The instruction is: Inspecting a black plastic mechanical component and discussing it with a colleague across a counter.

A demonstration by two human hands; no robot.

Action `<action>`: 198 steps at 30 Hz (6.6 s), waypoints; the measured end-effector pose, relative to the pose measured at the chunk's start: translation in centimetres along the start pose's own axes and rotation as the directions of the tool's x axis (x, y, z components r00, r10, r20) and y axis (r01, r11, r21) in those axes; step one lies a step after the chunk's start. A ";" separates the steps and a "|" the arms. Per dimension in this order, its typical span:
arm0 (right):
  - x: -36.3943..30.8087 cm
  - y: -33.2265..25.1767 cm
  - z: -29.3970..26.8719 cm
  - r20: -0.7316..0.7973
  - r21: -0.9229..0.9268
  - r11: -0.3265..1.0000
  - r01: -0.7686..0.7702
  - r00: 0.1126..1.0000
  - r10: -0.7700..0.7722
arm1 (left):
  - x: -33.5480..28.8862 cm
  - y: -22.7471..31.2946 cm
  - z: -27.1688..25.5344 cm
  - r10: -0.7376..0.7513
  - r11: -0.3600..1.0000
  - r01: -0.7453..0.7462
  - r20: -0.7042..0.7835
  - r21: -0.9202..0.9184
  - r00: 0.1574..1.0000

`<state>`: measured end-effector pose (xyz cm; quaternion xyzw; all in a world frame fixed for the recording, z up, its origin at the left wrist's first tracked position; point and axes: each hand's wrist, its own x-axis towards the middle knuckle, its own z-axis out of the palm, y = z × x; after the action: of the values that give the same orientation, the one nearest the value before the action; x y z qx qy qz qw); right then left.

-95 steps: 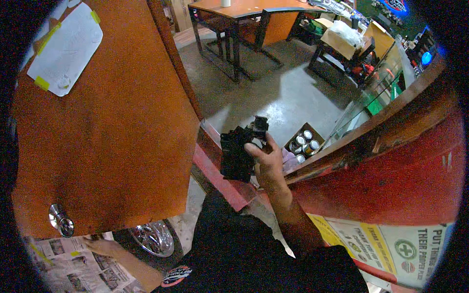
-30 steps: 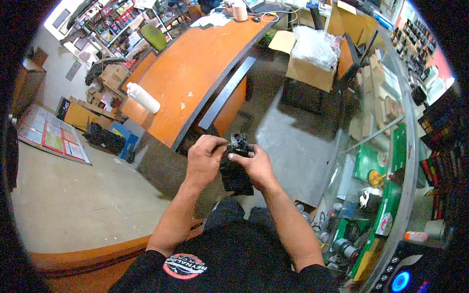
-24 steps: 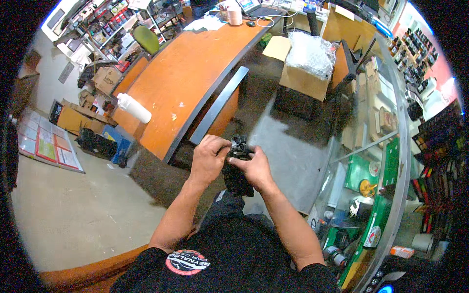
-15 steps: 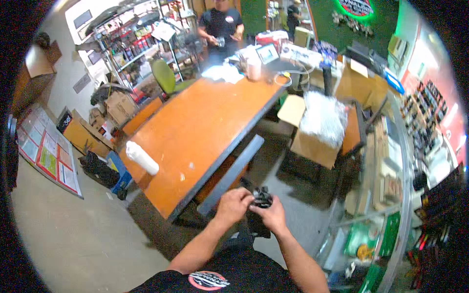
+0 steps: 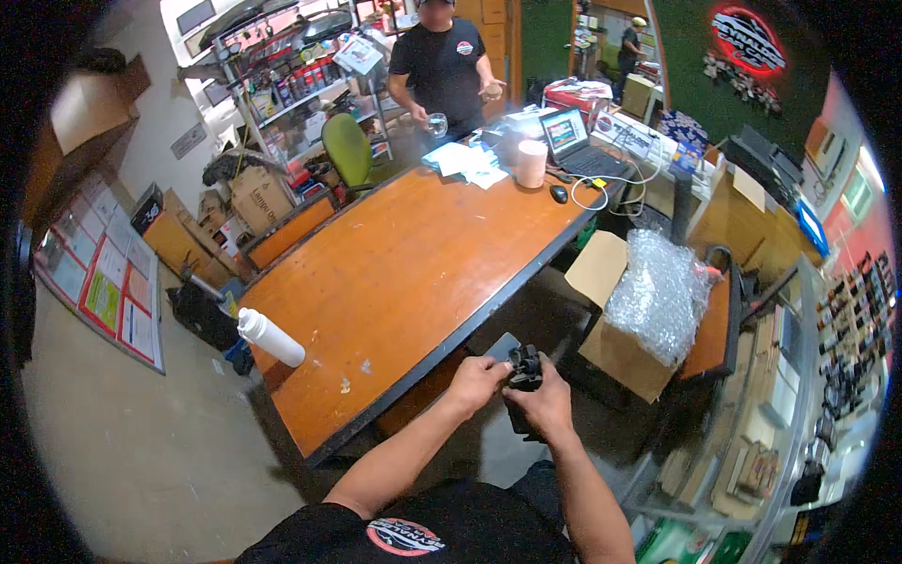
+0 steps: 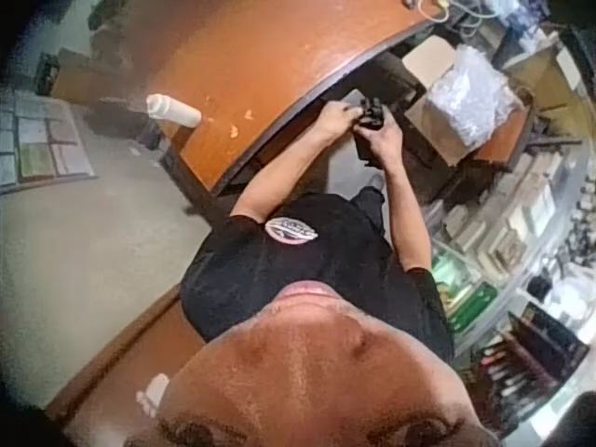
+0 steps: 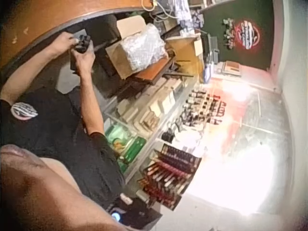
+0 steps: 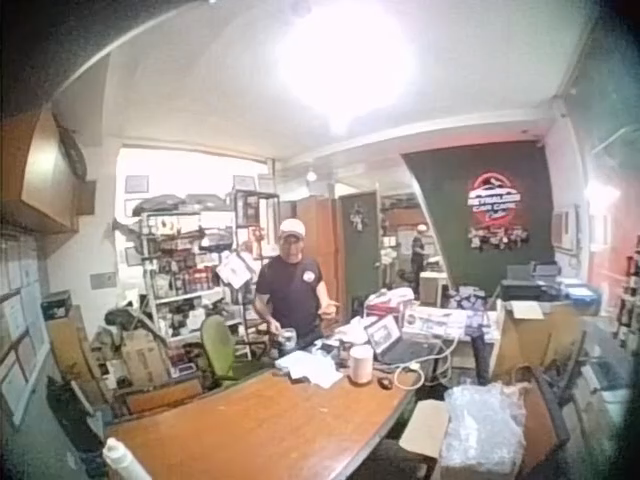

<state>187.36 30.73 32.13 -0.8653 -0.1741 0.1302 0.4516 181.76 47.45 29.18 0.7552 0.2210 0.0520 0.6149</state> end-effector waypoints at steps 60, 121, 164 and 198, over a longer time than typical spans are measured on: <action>45.5 2.4 9.0 0.818 0.355 0.917 -0.182 0.535 -0.210 | 27.2 5.0 -0.7 -0.015 0.860 0.402 -0.771 0.315 0.637; 59.3 6.3 13.2 0.477 0.420 0.765 0.488 0.598 -0.644 | 41.1 -2.4 -2.7 -0.373 0.752 -0.158 -0.612 -0.639 0.697; 59.8 7.8 6.5 0.894 0.404 0.893 -0.201 0.293 -0.339 | 39.2 5.0 0.3 0.244 0.818 0.154 -0.577 0.554 0.780; 61.4 10.2 5.2 0.911 0.352 0.903 -0.247 0.311 -0.270 | 41.7 5.6 1.3 0.210 0.803 0.150 -0.510 0.577 0.834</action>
<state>242.87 54.89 16.59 -0.4973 -0.3783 0.6443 0.4411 221.18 62.02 26.16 0.8647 0.3807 0.2055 0.2553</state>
